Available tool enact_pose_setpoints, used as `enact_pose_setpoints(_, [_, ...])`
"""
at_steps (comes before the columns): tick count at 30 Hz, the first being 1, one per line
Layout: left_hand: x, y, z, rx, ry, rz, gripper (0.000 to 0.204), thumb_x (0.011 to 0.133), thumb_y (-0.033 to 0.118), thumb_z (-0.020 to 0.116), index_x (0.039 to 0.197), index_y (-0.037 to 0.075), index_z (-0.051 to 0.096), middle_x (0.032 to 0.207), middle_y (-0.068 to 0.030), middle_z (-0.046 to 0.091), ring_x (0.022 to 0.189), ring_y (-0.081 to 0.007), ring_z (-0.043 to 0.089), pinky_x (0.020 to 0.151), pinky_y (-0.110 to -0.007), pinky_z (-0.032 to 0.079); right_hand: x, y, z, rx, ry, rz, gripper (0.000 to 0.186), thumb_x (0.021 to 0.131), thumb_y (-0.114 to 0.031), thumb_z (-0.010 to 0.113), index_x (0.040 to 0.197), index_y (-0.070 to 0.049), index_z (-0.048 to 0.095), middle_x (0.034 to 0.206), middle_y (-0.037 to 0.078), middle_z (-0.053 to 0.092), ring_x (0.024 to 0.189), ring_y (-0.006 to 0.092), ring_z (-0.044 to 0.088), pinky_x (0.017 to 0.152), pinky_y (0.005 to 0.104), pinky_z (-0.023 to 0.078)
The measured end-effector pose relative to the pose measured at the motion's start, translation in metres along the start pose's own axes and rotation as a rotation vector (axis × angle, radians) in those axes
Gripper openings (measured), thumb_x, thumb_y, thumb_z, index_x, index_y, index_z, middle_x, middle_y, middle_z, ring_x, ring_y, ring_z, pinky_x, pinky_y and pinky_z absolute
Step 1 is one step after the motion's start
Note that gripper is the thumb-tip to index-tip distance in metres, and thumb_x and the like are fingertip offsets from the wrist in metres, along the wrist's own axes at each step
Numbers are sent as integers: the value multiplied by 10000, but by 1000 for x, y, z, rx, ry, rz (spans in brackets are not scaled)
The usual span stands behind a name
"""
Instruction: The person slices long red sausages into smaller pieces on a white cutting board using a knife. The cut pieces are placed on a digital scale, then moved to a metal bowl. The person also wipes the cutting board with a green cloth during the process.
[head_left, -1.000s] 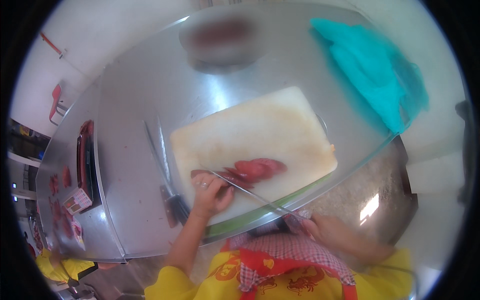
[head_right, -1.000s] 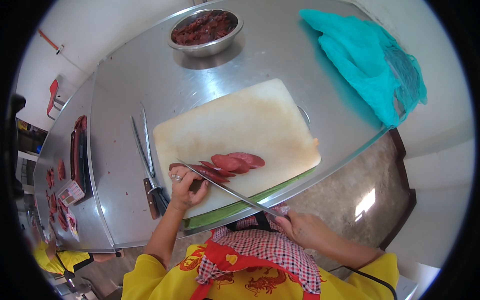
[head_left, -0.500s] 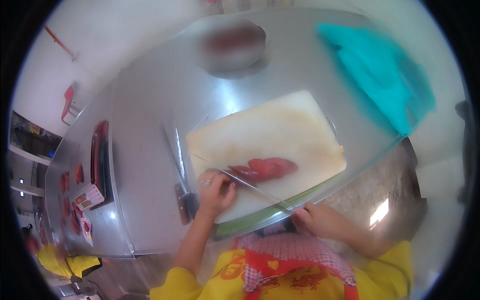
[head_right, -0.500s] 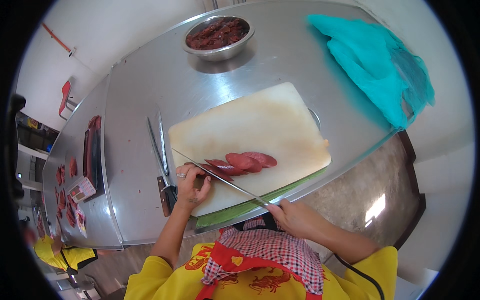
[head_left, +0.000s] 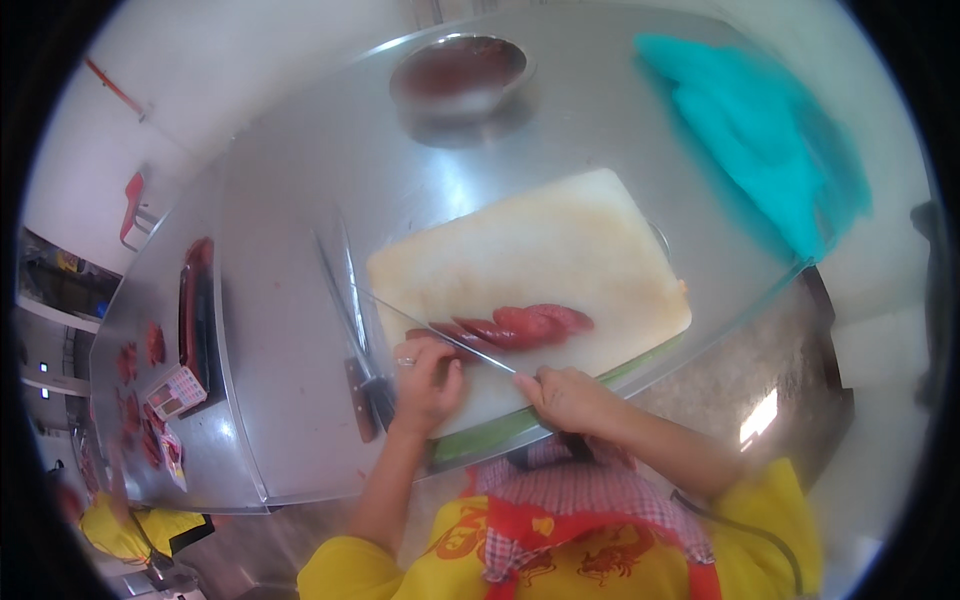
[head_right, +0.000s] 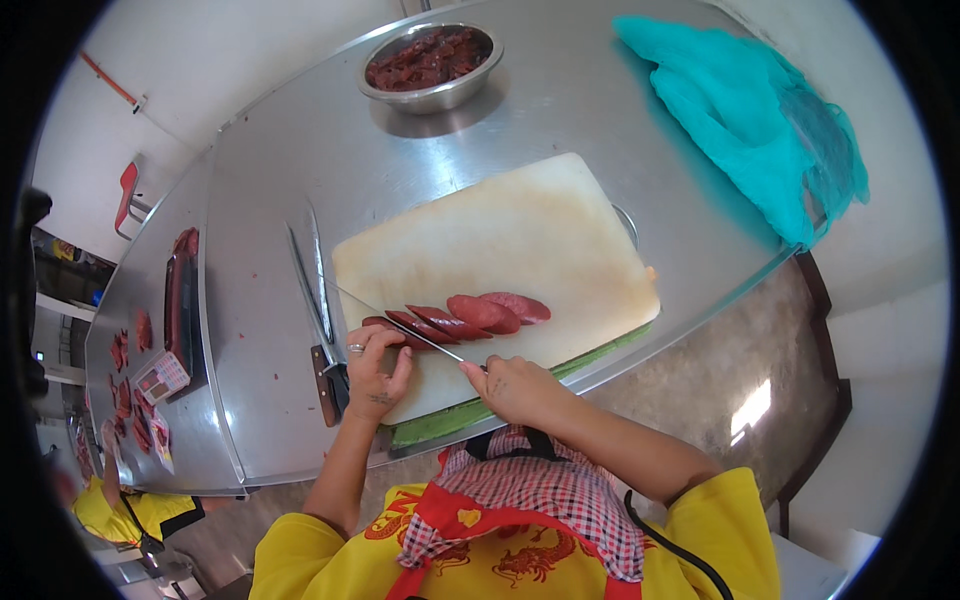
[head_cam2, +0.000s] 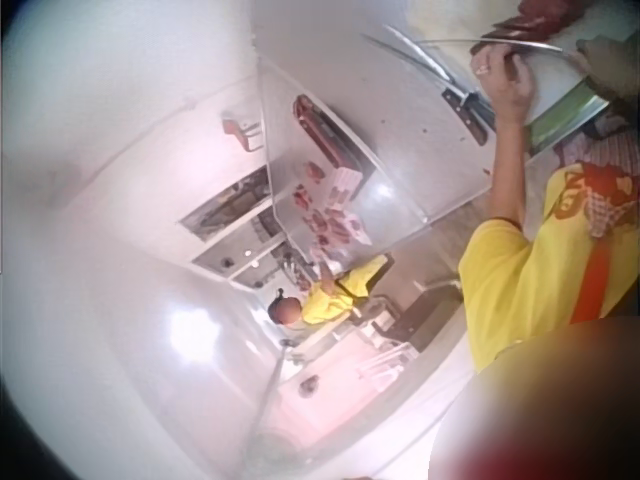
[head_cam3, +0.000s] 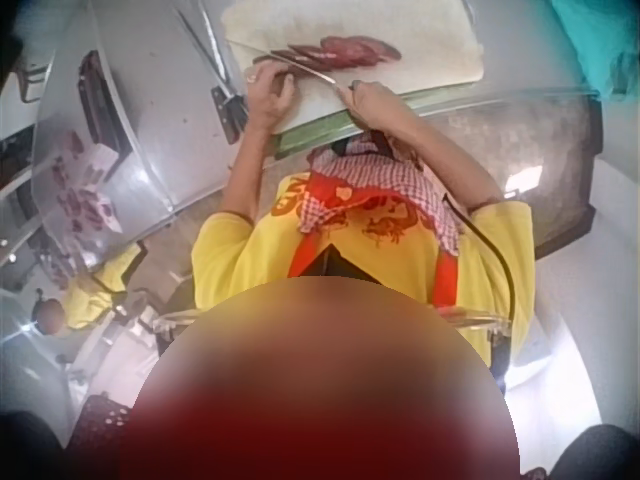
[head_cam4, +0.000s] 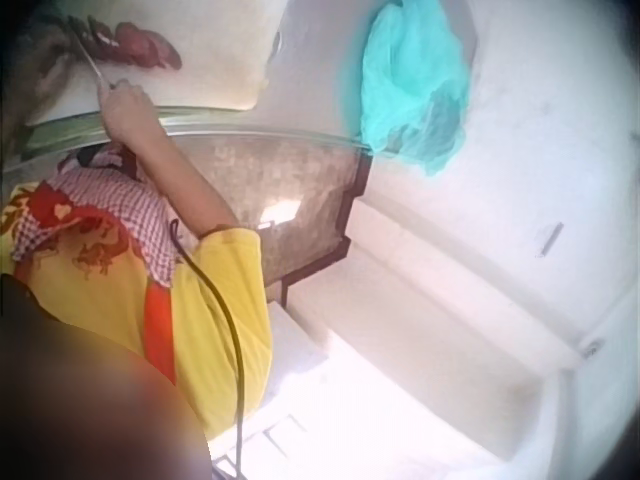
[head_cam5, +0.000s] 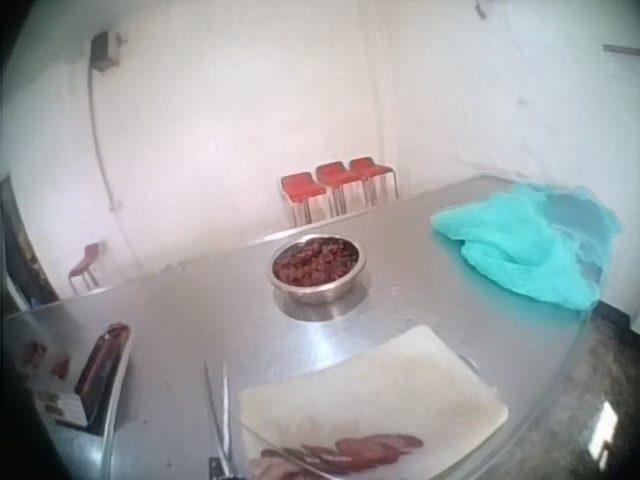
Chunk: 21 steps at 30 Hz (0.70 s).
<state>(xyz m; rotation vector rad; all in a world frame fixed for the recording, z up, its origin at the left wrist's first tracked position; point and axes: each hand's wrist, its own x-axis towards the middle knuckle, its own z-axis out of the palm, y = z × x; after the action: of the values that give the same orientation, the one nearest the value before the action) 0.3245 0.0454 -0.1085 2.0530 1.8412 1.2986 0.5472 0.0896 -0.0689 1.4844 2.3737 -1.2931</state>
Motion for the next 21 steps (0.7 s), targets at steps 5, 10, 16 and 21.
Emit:
enact_pose_setpoints(5, [4,-1,-9,81,26,-44,184,699,49,672,856,46,576,861,-117,580,869,-318,518,788,-401,414,-38,3,-28,31,-48,-41,599,1002,-471,336,876,56,593,749,312,619,733,471,621,709,504,502])
enact_pose_setpoints(10, [4,-2,-10,118,-23,-55,178,689,55,662,843,44,572,867,-116,582,878,-325,511,780,-400,413,-83,16,-33,21,-67,54,592,1002,-458,357,877,76,581,749,319,614,721,473,617,695,517,498])
enact_pose_setpoints(16, [2,-4,-7,81,20,-61,189,681,57,674,841,50,573,862,-116,585,867,-330,522,792,-413,420,-66,17,-18,-84,-72,-26,568,1010,-421,355,888,85,581,748,302,616,716,480,611,662,514,504])
enact_pose_setpoints(21, [-3,-3,-3,78,50,-89,204,675,42,682,850,53,579,865,-112,593,881,-324,536,809,-414,424,-9,-9,-1,10,-148,-29,538,1023,-385,316,915,63,593,829,290,621,777,467,611,701,511,505])
